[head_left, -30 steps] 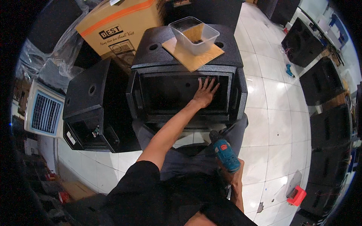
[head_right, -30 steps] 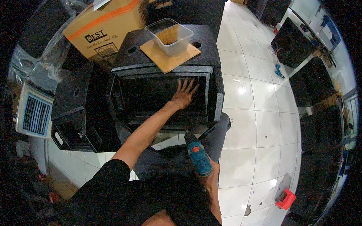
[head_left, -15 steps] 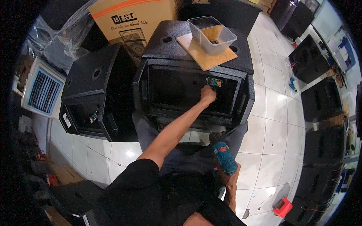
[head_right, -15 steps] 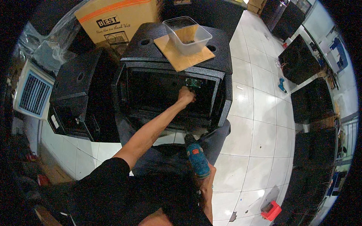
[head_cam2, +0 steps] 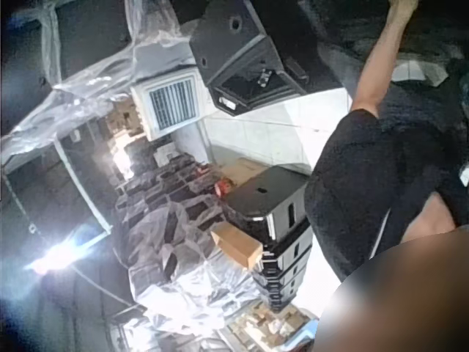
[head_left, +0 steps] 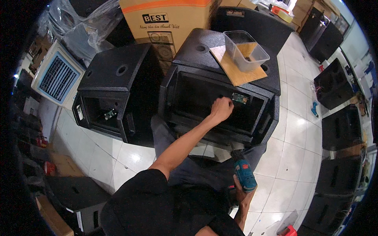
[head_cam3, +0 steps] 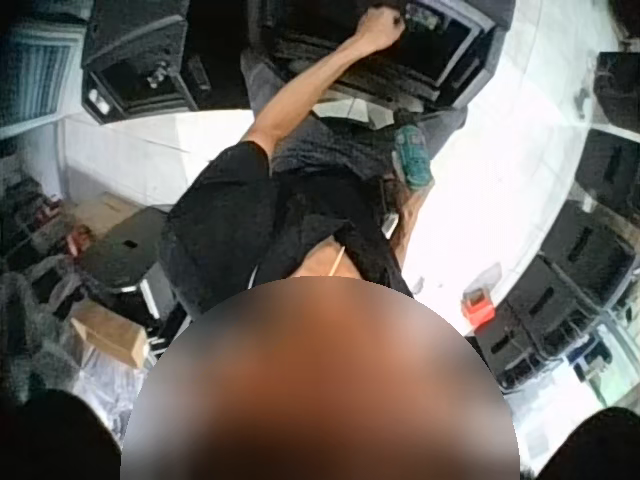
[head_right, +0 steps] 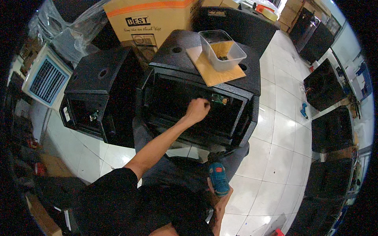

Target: The person walks through a workshop and uses a cordless drill to fasten screws into the back panel of a large black speaker. The person retrieves screws from a small plastic container and secures them into the speaker enclosure.

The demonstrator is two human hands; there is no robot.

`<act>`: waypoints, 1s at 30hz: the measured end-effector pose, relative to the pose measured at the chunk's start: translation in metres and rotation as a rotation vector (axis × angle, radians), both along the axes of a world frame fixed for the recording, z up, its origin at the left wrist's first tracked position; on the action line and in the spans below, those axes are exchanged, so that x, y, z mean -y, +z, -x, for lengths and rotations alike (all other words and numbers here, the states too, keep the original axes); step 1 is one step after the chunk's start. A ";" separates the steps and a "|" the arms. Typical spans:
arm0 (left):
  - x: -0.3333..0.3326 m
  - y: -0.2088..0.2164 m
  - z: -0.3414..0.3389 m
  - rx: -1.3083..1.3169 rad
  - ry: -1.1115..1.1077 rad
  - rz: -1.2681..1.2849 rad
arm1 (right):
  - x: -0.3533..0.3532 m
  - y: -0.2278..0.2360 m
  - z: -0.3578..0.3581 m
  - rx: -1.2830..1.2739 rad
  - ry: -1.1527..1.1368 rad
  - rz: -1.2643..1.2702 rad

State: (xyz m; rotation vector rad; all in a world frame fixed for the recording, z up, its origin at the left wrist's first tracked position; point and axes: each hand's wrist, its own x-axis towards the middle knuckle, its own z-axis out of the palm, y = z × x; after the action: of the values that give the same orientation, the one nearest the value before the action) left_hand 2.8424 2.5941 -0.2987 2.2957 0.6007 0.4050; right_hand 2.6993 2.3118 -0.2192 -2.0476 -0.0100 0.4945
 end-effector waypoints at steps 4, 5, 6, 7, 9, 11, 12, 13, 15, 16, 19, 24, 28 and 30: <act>-0.009 0.101 0.029 0.538 0.181 0.050 | 0.002 -0.017 0.000 0.161 0.054 0.018; -0.011 0.122 0.024 0.630 0.183 0.009 | 0.003 -0.018 0.000 0.199 0.073 0.015; -0.016 0.140 0.014 0.717 0.196 -0.048 | 0.002 -0.019 0.001 0.232 0.106 0.001; -0.024 0.153 -0.007 0.764 0.209 -0.040 | -0.001 -0.020 0.002 0.251 0.110 -0.059; -0.053 0.172 -0.050 0.688 0.102 -0.383 | -0.004 -0.022 0.003 0.288 0.133 -0.179; -0.066 0.194 -0.073 0.368 0.164 -0.613 | -0.006 -0.021 0.004 0.215 0.193 -0.103; -0.075 0.196 -0.082 0.219 0.112 -0.549 | -0.006 -0.019 0.006 0.182 0.212 -0.059; -0.079 0.200 -0.094 0.081 0.042 -0.481 | -0.006 -0.017 0.007 0.153 0.210 -0.016; -0.082 0.200 -0.108 -0.061 -0.032 -0.398 | -0.007 -0.012 0.009 0.178 0.230 0.124; -0.080 0.198 -0.111 -0.066 -0.035 -0.387 | -0.009 -0.008 0.011 0.180 0.240 0.168; -0.080 0.189 -0.120 -0.019 -0.021 -0.396 | -0.017 0.010 0.015 0.167 0.270 0.235; -0.090 0.194 -0.099 0.120 -0.007 -0.401 | 0.013 -0.054 0.000 0.237 0.287 0.085; -0.141 0.188 -0.071 0.124 -0.059 -0.696 | 0.003 -0.052 0.014 0.283 0.365 -0.021; -0.169 0.214 -0.034 0.049 -0.208 -0.754 | -0.005 -0.043 0.024 0.301 0.335 -0.054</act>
State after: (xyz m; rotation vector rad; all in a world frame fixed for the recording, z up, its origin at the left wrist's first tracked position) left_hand 2.8760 2.7630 -0.0843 3.0111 0.1811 0.6658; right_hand 2.6756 2.3168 -0.2619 -2.0573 -0.5477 0.3793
